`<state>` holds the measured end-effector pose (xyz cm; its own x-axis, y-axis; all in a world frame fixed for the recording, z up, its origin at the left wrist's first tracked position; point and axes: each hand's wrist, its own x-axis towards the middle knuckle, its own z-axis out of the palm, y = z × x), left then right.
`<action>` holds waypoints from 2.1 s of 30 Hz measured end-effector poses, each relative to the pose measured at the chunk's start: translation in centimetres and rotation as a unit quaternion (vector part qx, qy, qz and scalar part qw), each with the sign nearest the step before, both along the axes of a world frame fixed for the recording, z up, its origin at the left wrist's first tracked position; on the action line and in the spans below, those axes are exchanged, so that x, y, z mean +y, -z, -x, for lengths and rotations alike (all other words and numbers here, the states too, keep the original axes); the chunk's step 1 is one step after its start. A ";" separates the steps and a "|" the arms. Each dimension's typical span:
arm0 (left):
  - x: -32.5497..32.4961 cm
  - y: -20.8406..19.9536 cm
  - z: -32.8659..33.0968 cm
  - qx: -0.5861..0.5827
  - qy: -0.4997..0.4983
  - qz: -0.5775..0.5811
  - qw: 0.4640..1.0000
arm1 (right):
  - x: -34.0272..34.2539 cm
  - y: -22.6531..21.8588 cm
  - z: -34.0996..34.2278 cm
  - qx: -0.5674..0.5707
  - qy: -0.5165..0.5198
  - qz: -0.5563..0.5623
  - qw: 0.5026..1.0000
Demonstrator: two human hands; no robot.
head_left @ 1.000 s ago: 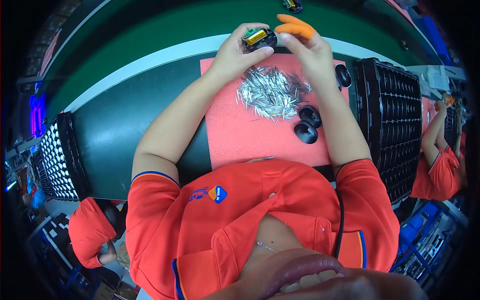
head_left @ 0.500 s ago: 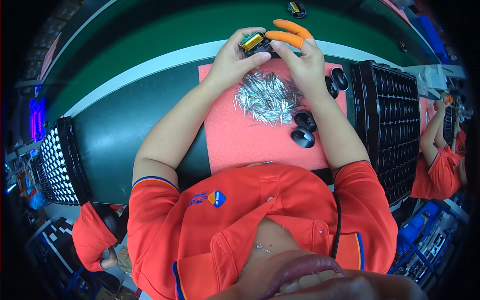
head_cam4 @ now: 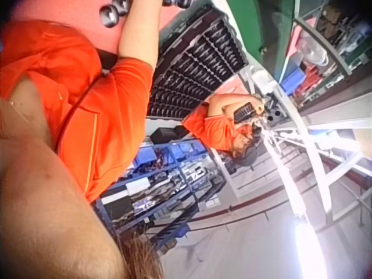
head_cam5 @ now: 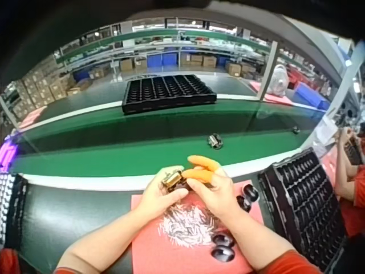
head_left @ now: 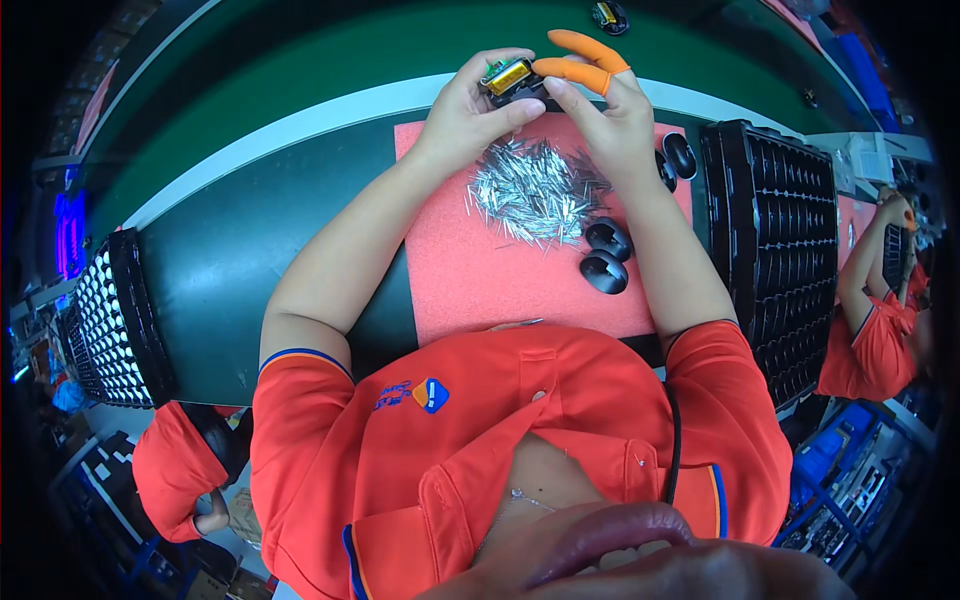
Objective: Assembling small electronic components by inserting internal modules and batteries into plastic casings on a production line.
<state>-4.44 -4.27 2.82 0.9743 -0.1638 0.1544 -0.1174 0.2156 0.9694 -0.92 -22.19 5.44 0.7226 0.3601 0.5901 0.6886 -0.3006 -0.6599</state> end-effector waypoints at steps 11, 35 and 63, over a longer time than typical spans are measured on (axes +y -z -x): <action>-0.2 -0.3 0.1 0.009 -0.013 0.022 1.000 | 0.0 -0.4 0.1 -0.048 -0.027 0.055 0.997; -0.1 0.0 -0.9 -0.056 -0.134 -0.121 0.982 | 0.2 -2.4 1.2 0.147 -0.005 -0.126 0.981; 2.1 -17.4 4.7 -0.501 -0.148 -0.162 0.837 | -1.6 -1.6 -1.0 0.228 0.002 -0.241 0.943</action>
<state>-9.14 -2.18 20.25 0.3868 -0.1299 0.9130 -0.9089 -0.2210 0.3536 0.05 -23.80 7.05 0.9417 0.1262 0.3118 0.2993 0.1082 -0.9480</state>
